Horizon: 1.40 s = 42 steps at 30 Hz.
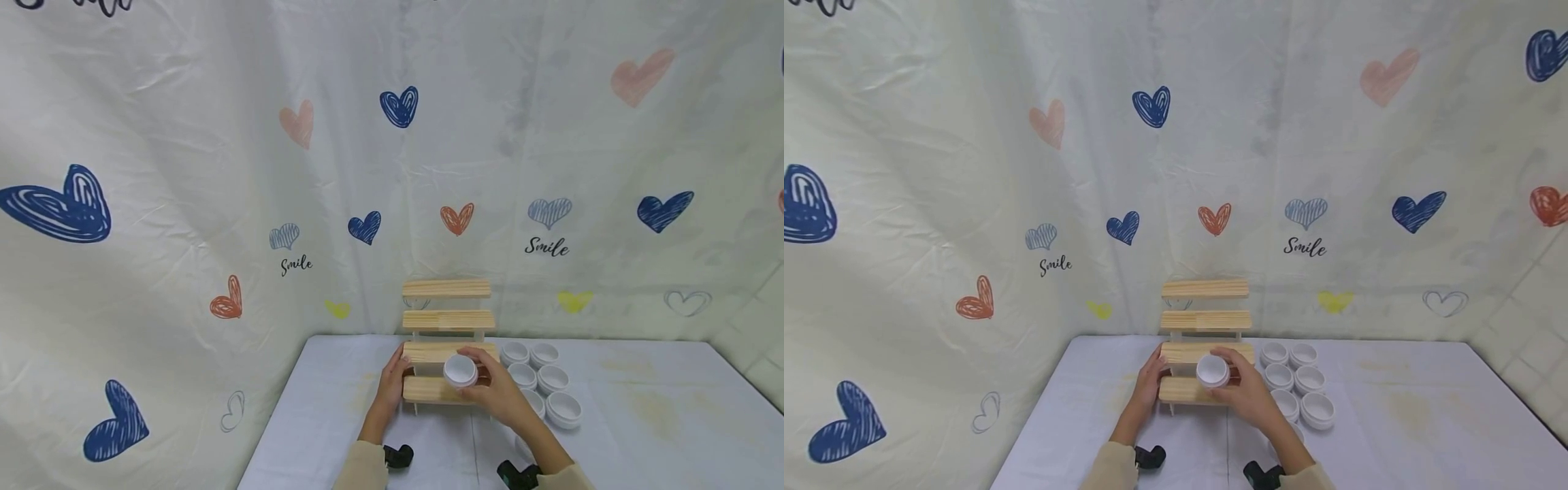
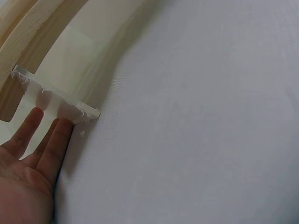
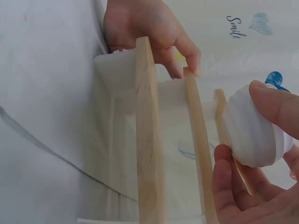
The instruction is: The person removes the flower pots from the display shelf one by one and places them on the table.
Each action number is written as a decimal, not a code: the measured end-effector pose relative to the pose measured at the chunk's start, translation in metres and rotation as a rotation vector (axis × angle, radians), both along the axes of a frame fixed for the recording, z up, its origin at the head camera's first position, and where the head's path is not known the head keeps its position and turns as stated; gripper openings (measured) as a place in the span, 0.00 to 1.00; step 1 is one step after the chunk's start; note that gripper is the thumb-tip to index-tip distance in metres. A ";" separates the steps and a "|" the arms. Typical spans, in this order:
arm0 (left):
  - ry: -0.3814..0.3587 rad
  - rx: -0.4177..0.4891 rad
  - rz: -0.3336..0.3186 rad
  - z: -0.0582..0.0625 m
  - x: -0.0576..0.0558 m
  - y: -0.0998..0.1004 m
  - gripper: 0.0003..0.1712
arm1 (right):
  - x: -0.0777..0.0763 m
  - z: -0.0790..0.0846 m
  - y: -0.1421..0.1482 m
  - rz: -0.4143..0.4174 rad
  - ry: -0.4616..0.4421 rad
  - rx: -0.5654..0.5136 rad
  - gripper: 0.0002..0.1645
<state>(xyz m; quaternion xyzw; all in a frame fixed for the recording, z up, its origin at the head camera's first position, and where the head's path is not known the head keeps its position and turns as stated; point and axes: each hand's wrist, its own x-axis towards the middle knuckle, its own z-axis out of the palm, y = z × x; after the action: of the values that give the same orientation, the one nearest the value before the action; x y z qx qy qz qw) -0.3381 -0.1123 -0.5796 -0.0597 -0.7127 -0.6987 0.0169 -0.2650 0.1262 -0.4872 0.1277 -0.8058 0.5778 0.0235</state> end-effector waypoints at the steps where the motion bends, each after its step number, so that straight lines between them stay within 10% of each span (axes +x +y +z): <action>1: -0.003 0.001 0.002 0.000 -0.001 0.000 0.33 | 0.001 0.000 0.001 0.000 0.001 0.006 0.44; 42: -0.015 -0.021 -0.006 -0.005 -0.005 0.001 0.36 | 0.059 -0.007 0.069 -0.101 0.130 0.171 0.43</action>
<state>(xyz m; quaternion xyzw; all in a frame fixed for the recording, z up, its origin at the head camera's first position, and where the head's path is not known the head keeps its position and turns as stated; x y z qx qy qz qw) -0.3428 -0.1113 -0.5848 -0.0567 -0.7198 -0.6918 0.0088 -0.2056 0.1951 -0.4947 0.1255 -0.8542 0.4957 0.0940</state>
